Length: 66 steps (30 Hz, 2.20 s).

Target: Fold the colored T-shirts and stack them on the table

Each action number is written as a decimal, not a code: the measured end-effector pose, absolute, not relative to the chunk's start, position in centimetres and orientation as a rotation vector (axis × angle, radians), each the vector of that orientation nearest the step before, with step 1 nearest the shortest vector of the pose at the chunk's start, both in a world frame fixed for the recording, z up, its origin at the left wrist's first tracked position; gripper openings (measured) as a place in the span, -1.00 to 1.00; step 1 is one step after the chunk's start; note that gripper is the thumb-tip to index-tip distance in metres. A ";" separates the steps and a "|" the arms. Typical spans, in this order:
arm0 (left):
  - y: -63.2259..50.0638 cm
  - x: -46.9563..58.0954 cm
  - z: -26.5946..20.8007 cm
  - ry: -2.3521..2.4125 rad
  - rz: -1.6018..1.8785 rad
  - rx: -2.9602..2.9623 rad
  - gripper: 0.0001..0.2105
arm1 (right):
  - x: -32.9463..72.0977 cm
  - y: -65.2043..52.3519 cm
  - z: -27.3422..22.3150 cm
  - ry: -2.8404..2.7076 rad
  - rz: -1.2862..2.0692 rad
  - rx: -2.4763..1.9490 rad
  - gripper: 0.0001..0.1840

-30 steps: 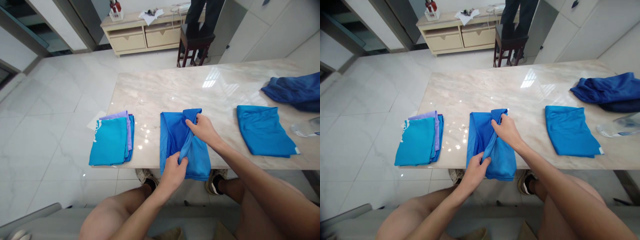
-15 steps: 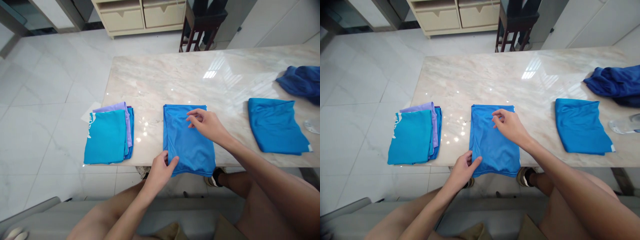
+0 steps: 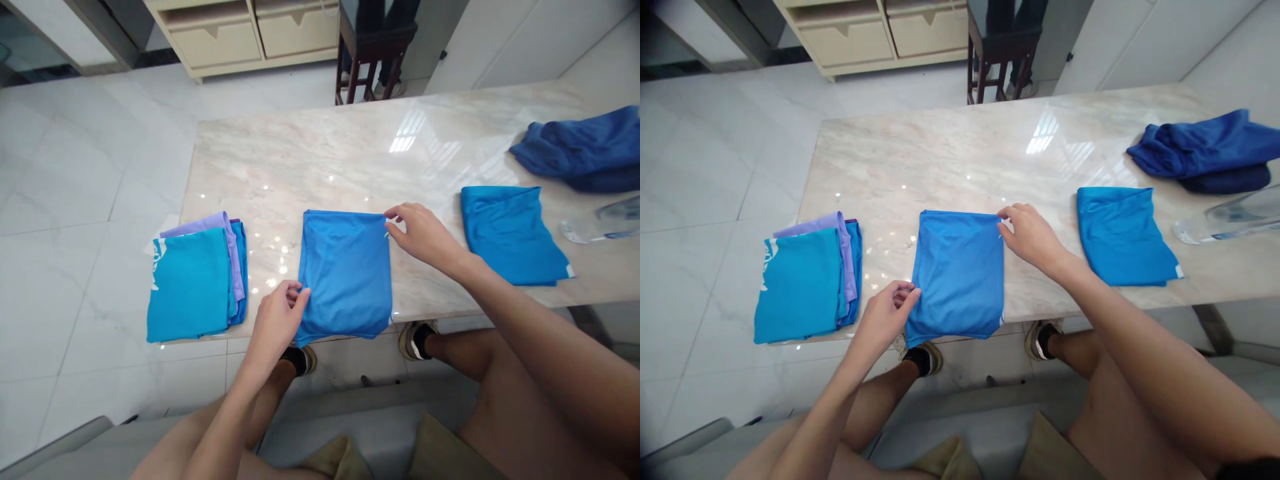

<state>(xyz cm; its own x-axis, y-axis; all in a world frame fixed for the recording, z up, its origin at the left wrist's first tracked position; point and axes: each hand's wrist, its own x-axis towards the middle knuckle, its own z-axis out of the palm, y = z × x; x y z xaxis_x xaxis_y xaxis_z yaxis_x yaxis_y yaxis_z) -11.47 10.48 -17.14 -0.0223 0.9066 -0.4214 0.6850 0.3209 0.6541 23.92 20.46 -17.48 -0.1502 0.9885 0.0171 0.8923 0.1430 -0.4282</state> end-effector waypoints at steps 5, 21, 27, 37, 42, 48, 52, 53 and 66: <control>14.5 -8.9 -15.8 1.910 0.190 1.696 -0.77 | 24.5 22.4 -19.6 -2.297 0.452 -1.809 -0.61; 24.1 -7.1 -20.5 1.734 0.589 1.618 -0.68 | 25.7 23.2 -21.1 -2.187 0.503 -1.808 -0.73; 25.6 -7.1 -21.6 1.650 0.851 1.650 -0.91 | 26.1 23.1 -21.6 -2.135 0.535 -1.755 -0.77; 26.6 -7.2 -22.0 1.613 0.950 1.473 -0.89 | 25.8 23.3 -21.8 -2.060 0.593 -1.753 -0.77; 26.8 -6.4 -21.9 1.768 0.919 1.433 -0.90 | 25.2 23.5 -21.2 -2.041 0.636 -1.885 -0.77; 27.0 -6.5 -21.7 2.052 0.775 1.645 -0.87 | 24.2 23.8 -20.8 -1.892 0.554 -2.109 -0.76; 25.5 -7.0 -20.1 1.898 0.800 2.063 -0.85 | 23.1 23.1 -19.8 -1.875 0.396 -2.013 -0.64; 24.7 -6.9 -19.7 1.788 0.751 2.182 -0.80 | 22.4 22.4 -19.5 -1.928 0.350 -1.932 -0.62; 22.8 -5.5 -20.6 1.579 0.029 2.362 -0.34 | 21.3 20.5 -24.4 -2.324 0.459 -1.639 -0.22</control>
<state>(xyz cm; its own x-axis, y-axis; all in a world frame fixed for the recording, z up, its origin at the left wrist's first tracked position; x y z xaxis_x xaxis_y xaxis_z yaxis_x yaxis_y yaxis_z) -5.50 22.76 -20.57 0.3957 0.9064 -0.1479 0.9004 -0.3511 0.2570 21.33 20.46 -24.39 -0.3298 0.9436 0.0298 0.8615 0.3137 -0.3993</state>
